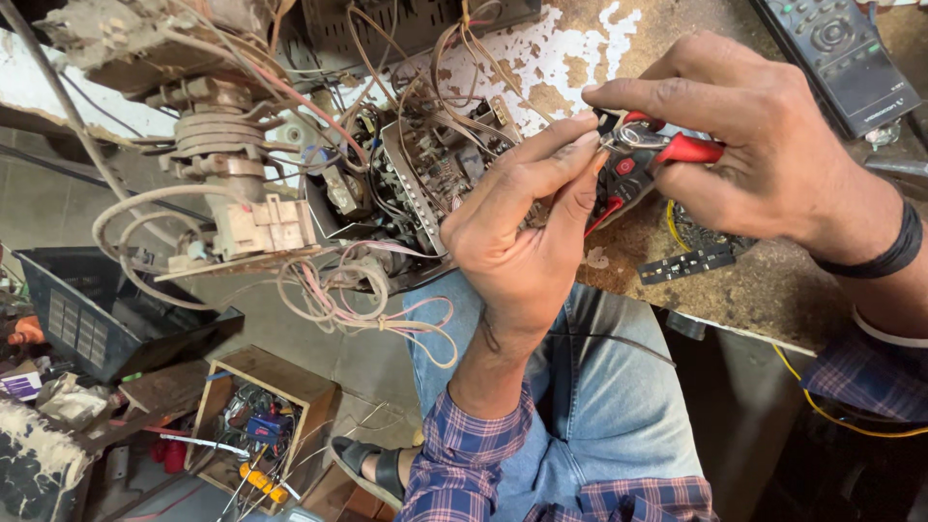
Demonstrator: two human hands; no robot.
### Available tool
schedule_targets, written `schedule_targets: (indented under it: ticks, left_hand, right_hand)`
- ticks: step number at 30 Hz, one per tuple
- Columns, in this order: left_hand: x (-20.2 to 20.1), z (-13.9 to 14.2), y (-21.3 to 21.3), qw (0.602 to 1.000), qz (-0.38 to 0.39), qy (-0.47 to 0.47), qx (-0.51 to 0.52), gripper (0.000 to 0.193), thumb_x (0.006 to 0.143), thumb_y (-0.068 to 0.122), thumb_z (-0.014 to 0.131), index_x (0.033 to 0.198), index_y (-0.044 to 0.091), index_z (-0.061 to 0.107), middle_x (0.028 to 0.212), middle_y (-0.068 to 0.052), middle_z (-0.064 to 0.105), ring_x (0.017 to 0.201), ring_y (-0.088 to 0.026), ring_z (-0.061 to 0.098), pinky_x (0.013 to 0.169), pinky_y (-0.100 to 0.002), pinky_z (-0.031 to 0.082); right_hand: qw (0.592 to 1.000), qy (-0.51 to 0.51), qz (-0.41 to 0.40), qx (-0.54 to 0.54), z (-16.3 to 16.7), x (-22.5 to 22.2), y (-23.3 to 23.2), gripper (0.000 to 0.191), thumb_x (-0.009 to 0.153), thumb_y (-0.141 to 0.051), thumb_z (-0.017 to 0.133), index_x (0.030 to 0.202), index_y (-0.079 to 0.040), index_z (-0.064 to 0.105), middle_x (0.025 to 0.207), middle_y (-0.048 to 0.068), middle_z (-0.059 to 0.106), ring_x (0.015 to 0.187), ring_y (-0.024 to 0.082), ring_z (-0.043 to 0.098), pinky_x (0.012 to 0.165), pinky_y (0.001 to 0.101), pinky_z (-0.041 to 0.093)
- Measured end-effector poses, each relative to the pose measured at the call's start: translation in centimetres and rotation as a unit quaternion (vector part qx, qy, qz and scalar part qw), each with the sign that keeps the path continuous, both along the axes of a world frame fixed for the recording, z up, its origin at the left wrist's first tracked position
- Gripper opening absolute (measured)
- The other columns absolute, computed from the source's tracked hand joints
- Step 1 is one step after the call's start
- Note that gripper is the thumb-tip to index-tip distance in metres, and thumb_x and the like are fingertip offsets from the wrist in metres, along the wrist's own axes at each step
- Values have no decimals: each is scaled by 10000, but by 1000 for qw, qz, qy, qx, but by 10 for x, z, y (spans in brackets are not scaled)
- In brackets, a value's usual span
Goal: The person tests a small electronic component with a multimeter, then uses a soldering iron and solder to repair a circuit board. They also use pliers to cut wires and a small brush to clean the component.
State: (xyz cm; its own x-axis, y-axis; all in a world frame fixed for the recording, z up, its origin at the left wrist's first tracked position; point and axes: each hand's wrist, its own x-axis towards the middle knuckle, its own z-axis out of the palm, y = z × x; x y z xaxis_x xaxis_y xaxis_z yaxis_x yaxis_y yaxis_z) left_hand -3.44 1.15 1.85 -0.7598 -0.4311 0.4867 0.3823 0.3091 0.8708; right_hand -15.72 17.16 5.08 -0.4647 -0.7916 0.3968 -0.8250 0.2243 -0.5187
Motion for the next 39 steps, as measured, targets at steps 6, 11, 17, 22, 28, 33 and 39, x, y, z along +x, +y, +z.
schedule_targets:
  ticks: [6,11,17,22,28,33,39]
  left_hand:
    - [1,-2,2,1000,-4,2,12,108,1033,6,790,1112,6,716,1163,-114,758,1070,-146,764,973,-236,623]
    - [-2,-3,1,996,-12,-4,94,132,1024,13,771,1144,2,717,1132,-113,764,946,-126,755,850,-227,635]
    - [-5,2,-6,996,58,-13,-67,169,998,26,803,1144,58,724,1024,-84,745,862,-146,731,747,-248,588]
    - [-6,5,-6,978,65,-18,-198,205,982,28,805,1146,100,705,1040,-49,716,925,-216,721,819,-316,580]
    - [-6,7,-6,969,45,-32,-242,250,966,-8,786,1168,108,696,1068,-46,707,938,-235,700,822,-345,571]
    - [-9,4,-12,973,9,-9,-229,199,988,17,780,1149,88,688,1068,-54,708,949,-235,696,829,-341,564]
    - [-16,-11,-19,987,38,-76,-135,124,963,27,775,1075,42,724,976,-86,730,803,-163,665,740,-287,530]
  right_hand:
    - [1000,21,-20,3,-1,0,-3,513,674,27,607,1172,33,728,852,185,640,760,325,636,684,423,509]
    - [981,63,-140,120,2,-10,18,400,819,-40,666,1204,10,757,821,144,632,745,265,596,651,388,483]
    - [943,247,-147,166,-2,-22,27,352,843,-248,823,1144,-80,755,1031,81,713,951,258,694,866,410,547]
    - [985,165,-49,-8,4,0,8,325,828,-69,889,1123,-27,757,1009,128,704,871,280,675,739,388,534]
    - [972,222,-8,-77,-10,9,2,247,882,-1,869,1072,-22,713,1000,95,672,879,267,654,737,365,536]
    - [983,171,-32,-51,-14,7,1,259,931,31,813,1093,-7,615,964,110,587,876,296,604,717,384,496]
    - [982,140,-89,-86,2,27,14,373,847,1,826,1140,10,596,948,158,565,855,365,563,727,475,459]
